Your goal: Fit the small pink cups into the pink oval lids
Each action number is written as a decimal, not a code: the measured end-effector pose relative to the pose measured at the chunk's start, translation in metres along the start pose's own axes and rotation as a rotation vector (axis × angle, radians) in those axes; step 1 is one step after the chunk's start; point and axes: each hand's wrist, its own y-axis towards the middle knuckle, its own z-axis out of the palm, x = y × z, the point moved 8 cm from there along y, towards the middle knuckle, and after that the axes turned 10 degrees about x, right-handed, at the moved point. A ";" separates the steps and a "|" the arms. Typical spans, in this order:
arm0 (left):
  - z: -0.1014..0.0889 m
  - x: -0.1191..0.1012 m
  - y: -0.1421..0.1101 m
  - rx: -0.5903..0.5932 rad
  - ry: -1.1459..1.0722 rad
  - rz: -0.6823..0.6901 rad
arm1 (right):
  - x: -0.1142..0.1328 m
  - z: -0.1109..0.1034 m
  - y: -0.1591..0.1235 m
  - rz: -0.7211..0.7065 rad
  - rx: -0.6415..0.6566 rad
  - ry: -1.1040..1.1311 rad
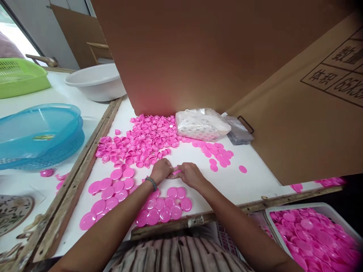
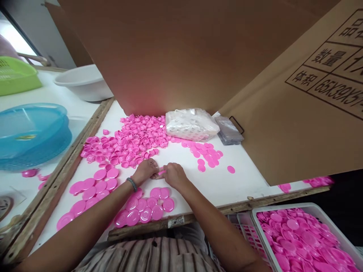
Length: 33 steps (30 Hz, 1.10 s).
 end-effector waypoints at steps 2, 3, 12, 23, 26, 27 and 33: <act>-0.001 -0.002 -0.005 -0.014 0.025 0.057 | -0.007 0.002 -0.007 0.096 -0.054 0.065; -0.002 -0.002 -0.007 -0.014 0.042 0.074 | -0.008 0.002 -0.009 0.117 -0.075 0.104; 0.003 0.014 -0.013 0.073 0.037 -0.035 | 0.007 0.010 0.001 -0.218 0.158 0.367; 0.002 -0.010 -0.034 0.052 0.321 0.008 | 0.002 0.014 -0.009 -0.166 0.070 0.411; -0.005 -0.020 -0.053 -0.018 0.572 0.095 | 0.003 -0.009 0.006 -0.171 -0.041 0.414; -0.007 -0.024 -0.059 -0.057 0.668 0.140 | 0.004 -0.020 0.014 -0.164 -0.128 0.363; 0.001 -0.034 -0.070 0.026 0.870 0.438 | 0.013 -0.027 0.074 -0.157 -0.171 0.037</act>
